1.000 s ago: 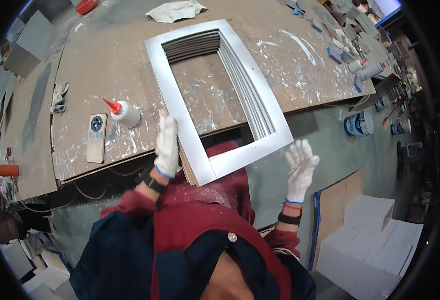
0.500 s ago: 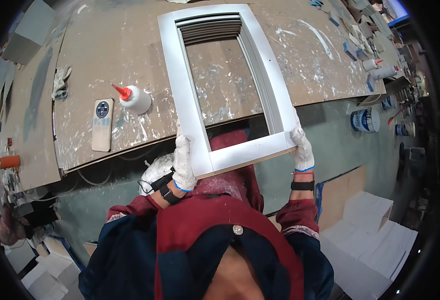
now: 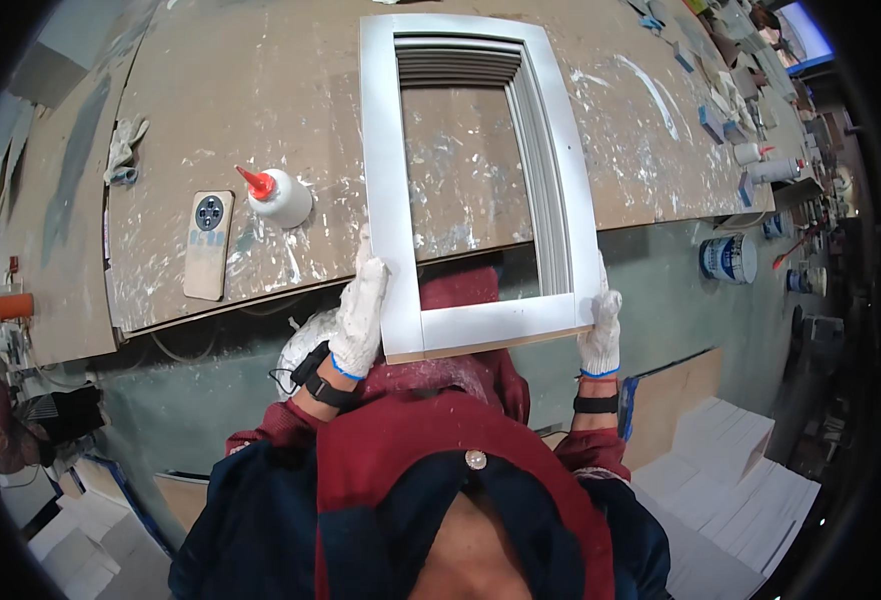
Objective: The person applies glue from a bottle to the slats of a wooden vent cover and wipes the excess with a cloth. They then stack the vent cover onto others, pick up a new one, and repeat the process.
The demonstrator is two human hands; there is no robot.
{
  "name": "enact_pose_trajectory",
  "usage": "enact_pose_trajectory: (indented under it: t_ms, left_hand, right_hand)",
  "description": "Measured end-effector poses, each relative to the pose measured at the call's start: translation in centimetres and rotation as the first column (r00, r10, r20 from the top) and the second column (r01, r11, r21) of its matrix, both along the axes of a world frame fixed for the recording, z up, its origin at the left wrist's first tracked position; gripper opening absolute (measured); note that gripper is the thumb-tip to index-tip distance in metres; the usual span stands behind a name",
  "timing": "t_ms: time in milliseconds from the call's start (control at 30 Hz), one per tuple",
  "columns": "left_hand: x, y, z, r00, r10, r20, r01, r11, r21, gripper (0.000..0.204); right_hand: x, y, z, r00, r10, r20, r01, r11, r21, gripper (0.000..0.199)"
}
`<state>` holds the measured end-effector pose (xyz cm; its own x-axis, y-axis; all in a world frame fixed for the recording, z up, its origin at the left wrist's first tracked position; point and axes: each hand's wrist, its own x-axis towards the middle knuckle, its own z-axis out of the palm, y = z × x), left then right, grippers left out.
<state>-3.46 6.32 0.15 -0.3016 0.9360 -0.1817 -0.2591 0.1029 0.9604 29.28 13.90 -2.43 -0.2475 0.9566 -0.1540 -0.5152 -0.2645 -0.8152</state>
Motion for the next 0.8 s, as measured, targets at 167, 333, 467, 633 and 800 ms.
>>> enact_pose_trajectory:
  t_ms: [167, 333, 467, 633, 800]
  left_hand:
    - [-0.4, -0.2, -2.3, 0.944, 0.111, 0.311, -0.072, 0.988, -0.135, 0.056]
    - [0.5, 0.5, -1.8, 0.934, 0.216, 0.284, -0.187, 0.974, -0.128, 0.058]
    - [0.8, 0.5, -0.2, 0.916, 0.296, 0.270, -0.245, 0.947, -0.207, 0.051]
    - [-0.6, -2.9, 0.2, 0.969, -0.014, -0.248, -0.009, 0.996, -0.092, 0.065]
    - [-0.4, -6.0, 1.1, 0.962, -0.097, -0.254, 0.116, 0.991, 0.061, 0.070]
  right_hand:
    - [-1.0, 0.0, 1.4, 0.955, -0.041, 0.293, 0.035, 0.999, 0.023, 0.065]
    - [-1.9, 0.4, 2.4, 0.949, -0.015, 0.315, -0.013, 0.996, 0.086, 0.062]
    - [-2.2, 0.7, 1.9, 0.951, -0.026, 0.309, -0.029, 0.984, 0.174, 0.066]
    - [-1.2, -1.6, 3.6, 0.708, -0.198, 0.678, -0.134, 0.905, 0.404, 0.064]
    - [0.6, -2.0, 3.3, 0.791, -0.194, 0.581, -0.080, 0.908, 0.412, 0.051]
